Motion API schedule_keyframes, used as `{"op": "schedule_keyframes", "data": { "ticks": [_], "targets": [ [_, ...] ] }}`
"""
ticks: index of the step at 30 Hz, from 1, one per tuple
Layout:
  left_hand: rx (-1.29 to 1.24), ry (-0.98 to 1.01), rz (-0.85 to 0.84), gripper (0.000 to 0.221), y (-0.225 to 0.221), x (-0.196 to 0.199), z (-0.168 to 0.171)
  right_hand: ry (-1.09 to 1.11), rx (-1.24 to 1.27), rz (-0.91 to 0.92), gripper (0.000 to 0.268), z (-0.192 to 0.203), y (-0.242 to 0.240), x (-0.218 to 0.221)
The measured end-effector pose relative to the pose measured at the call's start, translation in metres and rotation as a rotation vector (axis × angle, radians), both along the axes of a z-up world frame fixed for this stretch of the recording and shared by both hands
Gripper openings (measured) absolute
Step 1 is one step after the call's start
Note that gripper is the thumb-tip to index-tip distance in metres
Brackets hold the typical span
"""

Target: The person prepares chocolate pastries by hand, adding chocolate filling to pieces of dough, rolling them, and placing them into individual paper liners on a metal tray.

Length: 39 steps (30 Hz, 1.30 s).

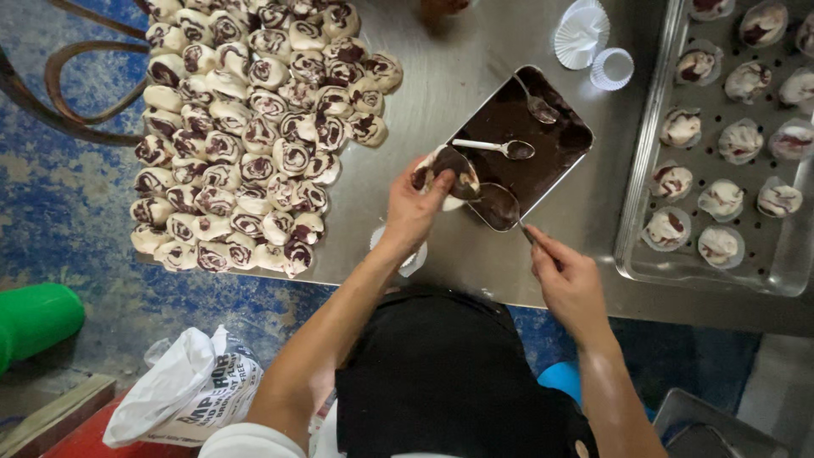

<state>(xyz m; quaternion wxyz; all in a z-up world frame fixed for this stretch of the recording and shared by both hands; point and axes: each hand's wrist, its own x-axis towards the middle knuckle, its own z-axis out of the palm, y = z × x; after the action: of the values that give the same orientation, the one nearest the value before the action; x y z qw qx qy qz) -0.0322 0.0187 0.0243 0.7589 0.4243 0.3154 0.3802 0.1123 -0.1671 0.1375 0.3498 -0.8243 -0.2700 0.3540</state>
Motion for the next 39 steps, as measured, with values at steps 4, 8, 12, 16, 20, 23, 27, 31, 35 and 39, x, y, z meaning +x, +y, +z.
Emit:
{"op": "schedule_keyframes", "data": {
  "ticks": [4,8,12,16,20,23,27,31,35,39],
  "targets": [
    [-0.369,-0.407,-0.110,0.042,0.006,-0.009,0.018,-0.146,0.025,0.031,0.035,-0.054,0.003,0.019],
    [-0.432,-0.302,-0.039,0.038,0.000,-0.001,0.028,-0.320,-0.142,0.102,0.035,-0.095,0.028,0.028],
    [-0.441,-0.332,0.021,0.035,-0.007,0.001,0.038,-1.055,0.036,0.396,0.039,-0.084,0.048,0.018],
    [-0.443,-0.403,0.117,0.035,-0.012,0.005,0.049,-0.167,0.413,0.074,0.035,-0.037,0.051,-0.015],
    [-0.411,-0.439,0.083,0.039,-0.027,0.014,0.063,0.026,0.539,-0.067,0.032,-0.017,0.069,-0.046],
    [-0.302,-0.436,0.011,0.044,-0.027,0.008,0.073,-0.323,0.556,0.056,0.018,0.003,0.071,-0.040],
    [-0.178,-0.336,-0.138,0.049,-0.028,-0.005,0.082,0.128,0.566,-0.113,0.029,0.022,0.071,-0.032],
    [0.006,-0.210,-0.228,0.051,-0.024,-0.008,0.087,0.008,0.533,0.023,0.020,0.030,0.068,-0.025],
    [0.041,-0.190,-0.275,0.045,-0.022,-0.009,0.088,-0.530,0.559,0.241,0.013,0.036,0.059,-0.020],
    [0.048,-0.171,-0.383,0.044,-0.014,-0.020,0.095,-0.011,0.521,0.057,0.035,0.043,0.053,-0.020]
  ]
}}
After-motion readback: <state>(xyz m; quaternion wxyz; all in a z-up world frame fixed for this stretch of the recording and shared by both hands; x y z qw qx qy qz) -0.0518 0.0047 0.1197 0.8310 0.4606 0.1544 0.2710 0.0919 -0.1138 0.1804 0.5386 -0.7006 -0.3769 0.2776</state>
